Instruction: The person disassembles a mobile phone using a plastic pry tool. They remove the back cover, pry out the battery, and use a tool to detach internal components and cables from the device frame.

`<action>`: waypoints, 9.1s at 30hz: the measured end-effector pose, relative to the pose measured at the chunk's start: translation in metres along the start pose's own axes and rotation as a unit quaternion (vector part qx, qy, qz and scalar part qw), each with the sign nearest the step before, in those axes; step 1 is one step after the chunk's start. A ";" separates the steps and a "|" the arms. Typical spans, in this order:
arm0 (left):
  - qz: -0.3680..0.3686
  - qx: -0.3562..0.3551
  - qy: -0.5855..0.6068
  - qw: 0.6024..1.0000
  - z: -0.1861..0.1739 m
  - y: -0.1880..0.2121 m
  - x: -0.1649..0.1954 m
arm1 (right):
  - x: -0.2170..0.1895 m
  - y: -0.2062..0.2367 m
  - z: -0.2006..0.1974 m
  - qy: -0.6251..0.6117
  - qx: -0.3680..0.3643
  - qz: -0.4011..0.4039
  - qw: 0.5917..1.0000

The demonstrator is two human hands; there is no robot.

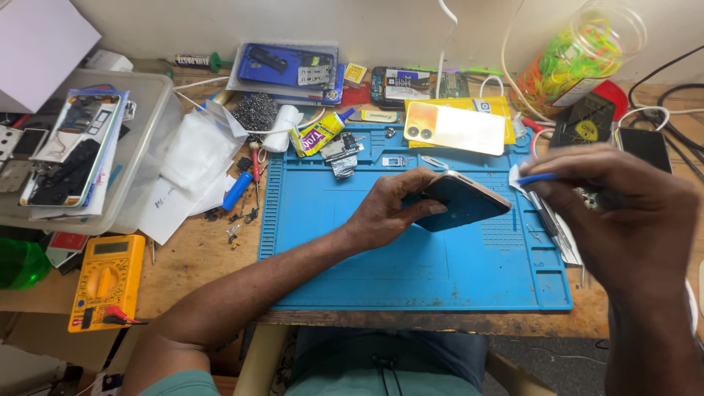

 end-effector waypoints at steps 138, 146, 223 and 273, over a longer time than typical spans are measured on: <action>0.009 0.058 -0.094 0.994 -0.250 -0.185 -0.040 | 0.031 -0.312 0.197 0.186 -0.178 -0.169 0.952; -0.086 -0.129 -0.385 0.910 -0.215 -0.159 -0.026 | 0.089 -0.222 0.167 0.090 -0.083 -0.043 0.992; -0.164 0.117 -0.012 0.979 -0.376 -0.055 -0.146 | 0.014 -0.239 0.421 0.143 -0.135 -0.374 0.906; -0.106 0.214 0.226 0.944 -0.282 -0.139 -0.168 | 0.117 -0.209 0.293 -0.063 -0.108 -0.035 0.992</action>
Point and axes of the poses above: each hand's wrist, its own y-axis away from the middle knuckle, its own z-axis out of the palm, x = y × z, the point moved 9 cm from there along -y, towards the middle knuckle, and after that the axes turned 2 degrees about x, right-handed, at the moved point
